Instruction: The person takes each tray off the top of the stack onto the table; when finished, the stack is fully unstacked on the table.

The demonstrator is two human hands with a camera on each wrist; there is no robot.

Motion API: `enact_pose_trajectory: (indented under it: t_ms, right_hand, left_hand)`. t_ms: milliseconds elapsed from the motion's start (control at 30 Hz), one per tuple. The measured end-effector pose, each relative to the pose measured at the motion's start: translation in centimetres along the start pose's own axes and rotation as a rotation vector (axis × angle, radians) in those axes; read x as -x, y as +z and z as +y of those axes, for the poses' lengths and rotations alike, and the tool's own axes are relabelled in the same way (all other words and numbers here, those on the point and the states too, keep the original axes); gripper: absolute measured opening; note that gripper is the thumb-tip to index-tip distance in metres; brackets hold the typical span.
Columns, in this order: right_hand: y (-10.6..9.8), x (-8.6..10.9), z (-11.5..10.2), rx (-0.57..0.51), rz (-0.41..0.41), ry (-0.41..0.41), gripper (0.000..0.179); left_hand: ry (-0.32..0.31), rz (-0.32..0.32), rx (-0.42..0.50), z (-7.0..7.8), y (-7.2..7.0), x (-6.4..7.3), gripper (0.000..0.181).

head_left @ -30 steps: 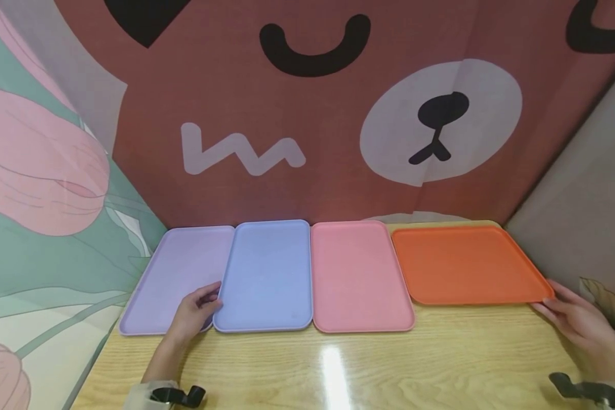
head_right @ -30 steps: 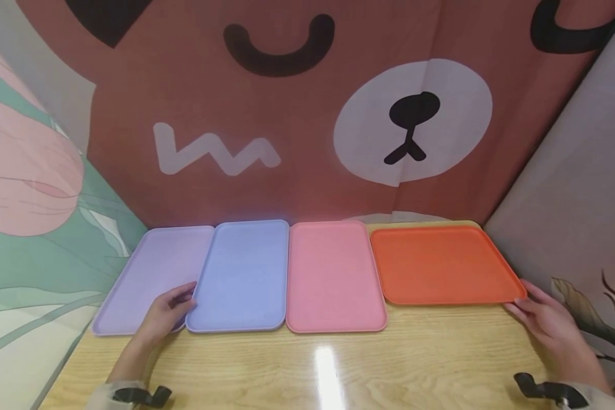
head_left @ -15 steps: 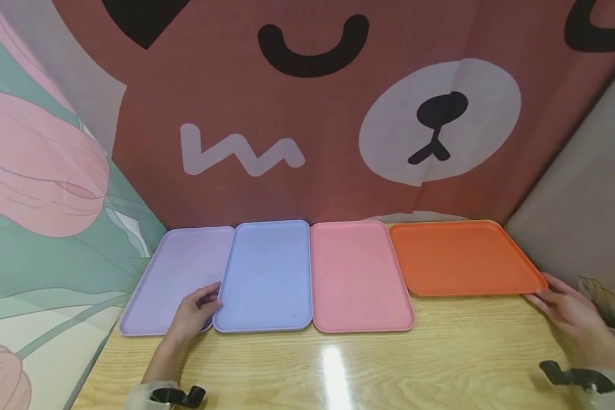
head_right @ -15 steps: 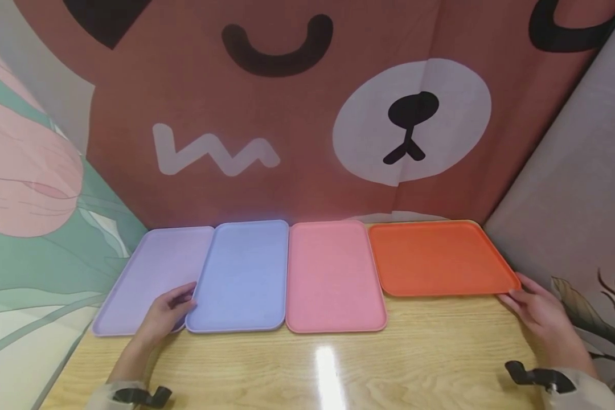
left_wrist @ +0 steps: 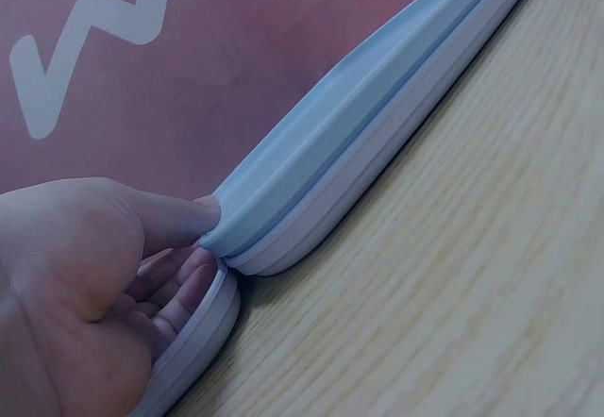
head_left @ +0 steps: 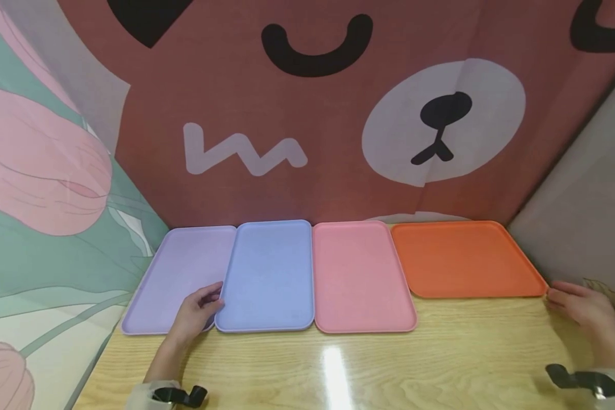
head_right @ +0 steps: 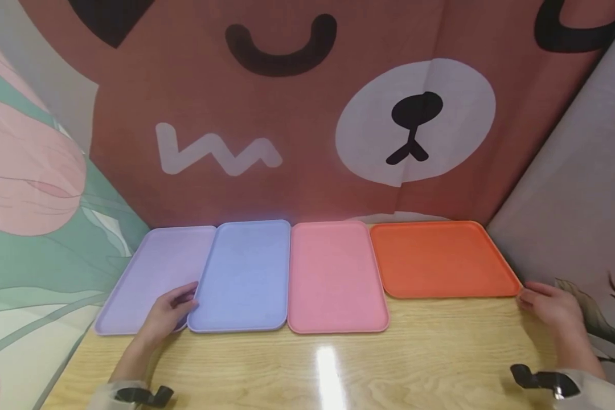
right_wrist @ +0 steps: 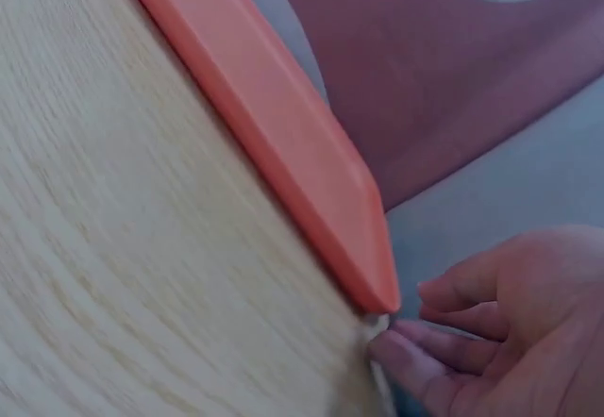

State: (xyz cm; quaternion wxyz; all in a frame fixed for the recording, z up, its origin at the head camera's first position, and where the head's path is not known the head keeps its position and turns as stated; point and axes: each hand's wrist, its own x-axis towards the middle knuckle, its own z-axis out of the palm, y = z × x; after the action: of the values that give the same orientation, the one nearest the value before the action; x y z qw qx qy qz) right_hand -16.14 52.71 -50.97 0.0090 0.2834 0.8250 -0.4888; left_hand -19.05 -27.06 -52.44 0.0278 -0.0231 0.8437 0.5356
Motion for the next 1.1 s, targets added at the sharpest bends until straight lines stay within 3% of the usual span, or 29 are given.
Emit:
enact_pose_trajectory:
  t_ms: [67,200,367,433,567,633,833,967,1100]
  right_hand:
    - [-0.2,0.6,-0.8,0.091,0.016,-0.015,0.064]
    - [0.3,2.3,-2.3,0.157,0.034,-0.110,0.059]
    - [1.4,4.4,-4.5,0.169,0.040,-0.233,0.058]
    - [2.0,5.2,-5.1,0.133,0.000,-0.309,0.053]
    - [3.3,6.2,-6.4,-0.013,-0.156,-0.457,0.026]
    - [4.1,6.5,-7.0,-0.041,-0.221,-0.498,0.029]
    - [7.2,7.8,-8.5,-0.039,-0.322,-0.583,0.032]
    - [9.5,8.6,-9.4,-0.104,-0.399,-0.636,0.032]
    - [12.0,9.6,-10.5,-0.125,-0.461,-0.616,0.038]
  left_hand:
    - [0.004,0.002,0.002,0.0,0.1,0.0,0.048]
    - [0.000,0.012,-0.002,0.0,0.1,-0.1,0.048]
    - [-0.014,0.008,-0.010,-0.2,0.1,-0.2,0.048]
    - [-0.017,0.003,-0.010,-0.1,0.1,-0.2,0.049]
    - [-0.013,0.002,-0.016,-0.4,0.1,-0.4,0.048]
    - [-0.004,0.002,-0.015,-0.5,0.1,-0.3,0.048]
    - [-0.009,0.001,-0.020,-0.5,0.1,-0.2,0.048]
    - [-0.007,0.002,-0.023,-0.5,0.1,-0.2,0.048]
    - [0.004,0.006,-0.017,-0.3,0.0,-0.2,0.048]
